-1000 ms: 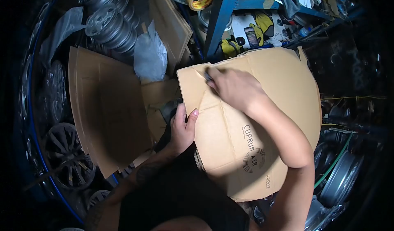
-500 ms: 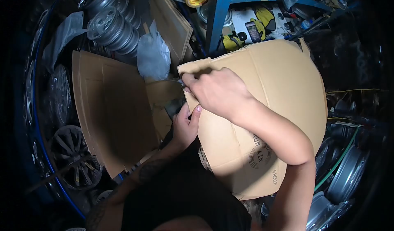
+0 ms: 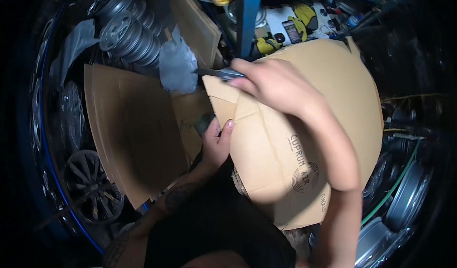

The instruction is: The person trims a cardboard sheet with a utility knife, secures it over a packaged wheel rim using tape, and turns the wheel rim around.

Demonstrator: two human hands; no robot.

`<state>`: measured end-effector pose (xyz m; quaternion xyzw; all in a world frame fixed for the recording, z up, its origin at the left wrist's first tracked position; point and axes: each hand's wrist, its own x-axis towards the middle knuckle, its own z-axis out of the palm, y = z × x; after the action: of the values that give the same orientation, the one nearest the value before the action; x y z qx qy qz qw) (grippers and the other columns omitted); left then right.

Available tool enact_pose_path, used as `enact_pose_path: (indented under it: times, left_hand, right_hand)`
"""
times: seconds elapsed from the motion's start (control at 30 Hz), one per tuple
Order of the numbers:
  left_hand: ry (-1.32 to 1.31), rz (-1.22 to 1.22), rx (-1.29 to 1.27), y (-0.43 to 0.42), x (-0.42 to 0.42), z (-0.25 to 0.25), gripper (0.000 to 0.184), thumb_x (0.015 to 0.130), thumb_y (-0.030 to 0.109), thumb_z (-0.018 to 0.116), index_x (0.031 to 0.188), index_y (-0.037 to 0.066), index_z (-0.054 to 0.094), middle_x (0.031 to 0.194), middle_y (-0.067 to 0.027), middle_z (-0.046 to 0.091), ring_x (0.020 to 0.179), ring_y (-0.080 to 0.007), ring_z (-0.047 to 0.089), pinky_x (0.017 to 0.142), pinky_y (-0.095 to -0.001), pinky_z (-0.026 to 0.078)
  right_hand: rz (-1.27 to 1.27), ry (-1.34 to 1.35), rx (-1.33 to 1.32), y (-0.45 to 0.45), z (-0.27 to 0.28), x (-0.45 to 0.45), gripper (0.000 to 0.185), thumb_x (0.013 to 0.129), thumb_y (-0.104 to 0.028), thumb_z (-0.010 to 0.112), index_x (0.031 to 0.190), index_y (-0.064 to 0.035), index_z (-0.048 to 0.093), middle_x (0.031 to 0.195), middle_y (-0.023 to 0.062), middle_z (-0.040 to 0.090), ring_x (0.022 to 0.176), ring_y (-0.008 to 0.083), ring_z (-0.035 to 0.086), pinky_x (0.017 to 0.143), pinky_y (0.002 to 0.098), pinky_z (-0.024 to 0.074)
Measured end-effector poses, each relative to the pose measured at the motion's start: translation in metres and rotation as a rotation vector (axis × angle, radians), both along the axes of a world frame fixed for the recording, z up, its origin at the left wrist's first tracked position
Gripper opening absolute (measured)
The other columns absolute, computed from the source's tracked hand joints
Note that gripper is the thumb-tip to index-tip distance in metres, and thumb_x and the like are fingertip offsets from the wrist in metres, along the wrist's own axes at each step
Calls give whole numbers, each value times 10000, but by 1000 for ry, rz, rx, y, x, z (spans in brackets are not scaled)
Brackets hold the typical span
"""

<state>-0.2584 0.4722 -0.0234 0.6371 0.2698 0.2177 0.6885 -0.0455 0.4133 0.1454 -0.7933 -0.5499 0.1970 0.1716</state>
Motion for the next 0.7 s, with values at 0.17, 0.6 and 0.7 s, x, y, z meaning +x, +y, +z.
enact_pose_path:
  times: [0.17, 0.6, 0.7]
  left_hand:
    - [94, 104, 330, 3, -9, -9, 691, 945, 206, 751, 1471, -48, 382, 1527, -288, 395, 1398, -362, 432, 1105, -492, 381]
    - [-41, -604, 335, 25, -3, -19, 965, 996, 457, 499, 1647, -21, -30, 1687, -295, 141, 1566, -426, 141, 1253, -555, 22]
    - [-126, -581, 223, 25, 0, -20, 999, 973, 404, 569, 1645, -25, -33, 1672, -310, 177, 1555, -421, 193, 1261, -505, 106]
  right_hand:
    - [144, -123, 51, 14, -98, 24, 338, 1045, -411, 541, 1028, -112, 697, 934, 177, 675, 950, 385, 625, 937, 455, 440]
    - [-263, -218, 435, 18, -108, -2, 259, 981, -339, 639, 948, -95, 719, 819, 157, 711, 849, 365, 684, 839, 436, 547]
    - [-513, 148, 740, 12, -107, 0, 275, 1000, -305, 683, 1009, -34, 735, 774, 101, 722, 758, 201, 693, 738, 332, 549]
